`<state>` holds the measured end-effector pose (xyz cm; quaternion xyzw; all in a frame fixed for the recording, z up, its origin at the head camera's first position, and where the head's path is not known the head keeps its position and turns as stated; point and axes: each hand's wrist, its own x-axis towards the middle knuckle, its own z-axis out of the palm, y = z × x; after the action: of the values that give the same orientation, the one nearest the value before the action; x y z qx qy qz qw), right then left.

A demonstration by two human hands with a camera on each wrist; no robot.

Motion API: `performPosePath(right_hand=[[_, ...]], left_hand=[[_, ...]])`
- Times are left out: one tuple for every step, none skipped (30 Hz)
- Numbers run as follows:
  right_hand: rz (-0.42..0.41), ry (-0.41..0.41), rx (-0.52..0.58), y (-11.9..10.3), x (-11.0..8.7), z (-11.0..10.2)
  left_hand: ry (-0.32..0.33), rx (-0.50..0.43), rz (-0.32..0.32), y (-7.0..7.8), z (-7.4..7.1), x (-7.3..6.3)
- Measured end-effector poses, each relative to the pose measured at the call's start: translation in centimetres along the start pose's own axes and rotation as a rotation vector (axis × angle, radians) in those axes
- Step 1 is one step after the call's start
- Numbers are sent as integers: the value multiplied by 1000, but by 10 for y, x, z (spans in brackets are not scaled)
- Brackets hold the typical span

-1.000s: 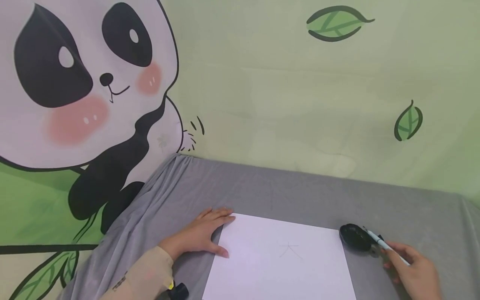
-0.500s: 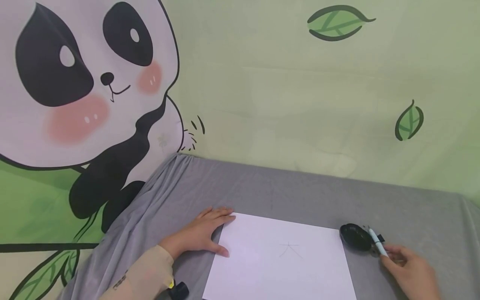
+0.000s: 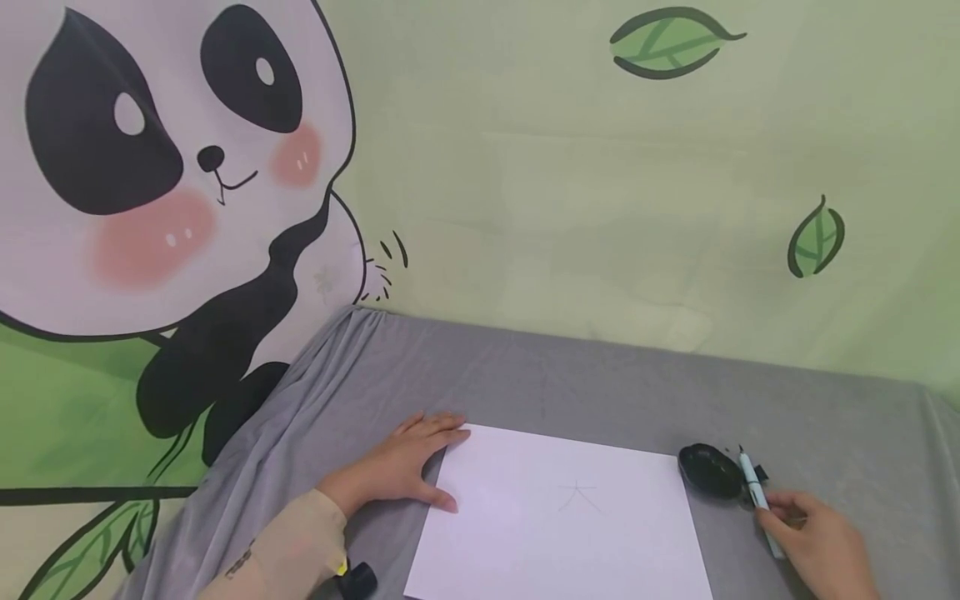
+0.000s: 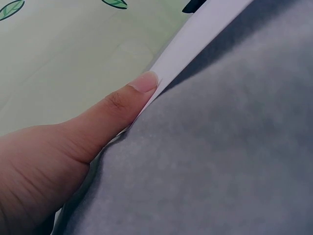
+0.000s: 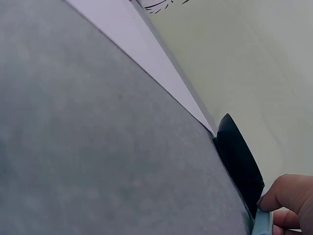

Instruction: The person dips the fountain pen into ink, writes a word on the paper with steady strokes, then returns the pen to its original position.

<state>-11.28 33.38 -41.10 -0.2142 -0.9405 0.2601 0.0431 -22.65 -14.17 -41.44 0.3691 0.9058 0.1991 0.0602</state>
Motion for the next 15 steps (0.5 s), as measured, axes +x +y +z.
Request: performPosePath(right_hand=[[-4,0,-1,0,0,0],[-9,-2,-3,1,0,0],[-13,-2,-4,1,0,-1],[-18,-3,-6,1,-1,-1],[-22,-3,-8,1,-1,-1],[-25,-2,-10,1,-1,-2],[-30,-6,-12,1,-1,-2],[-34,-9,-12,2,-1,-2],[-32,-8,-12,1,-1,-2],[-29,-9,-12,1,-1,-2],[-25,-10,-11,1,-1,-2],[-20,-11,-11,1,0,-2],[-16,-11,-11,1,1,-1],[-11,-6,-11,0,1,-1],[-9,-3,-12,0,2,-1]], left_hand=[[0,1,2,0,0,0],[-3,0,-1,-1,1,0],[-4,-1,0,-1,1,0],[-4,-1,3,-1,1,0],[-4,1,7,-1,1,0],[-4,-1,9,-1,1,0],[-4,-2,11,-1,1,1],[-6,-7,8,-1,1,1],[-6,-9,10,0,1,2],[-6,-8,9,0,0,2],[-6,-5,10,0,0,2],[-8,-9,6,0,0,3],[-8,-10,6,0,0,3],[-10,-12,4,0,0,3],[-12,-12,4,-1,0,3]])
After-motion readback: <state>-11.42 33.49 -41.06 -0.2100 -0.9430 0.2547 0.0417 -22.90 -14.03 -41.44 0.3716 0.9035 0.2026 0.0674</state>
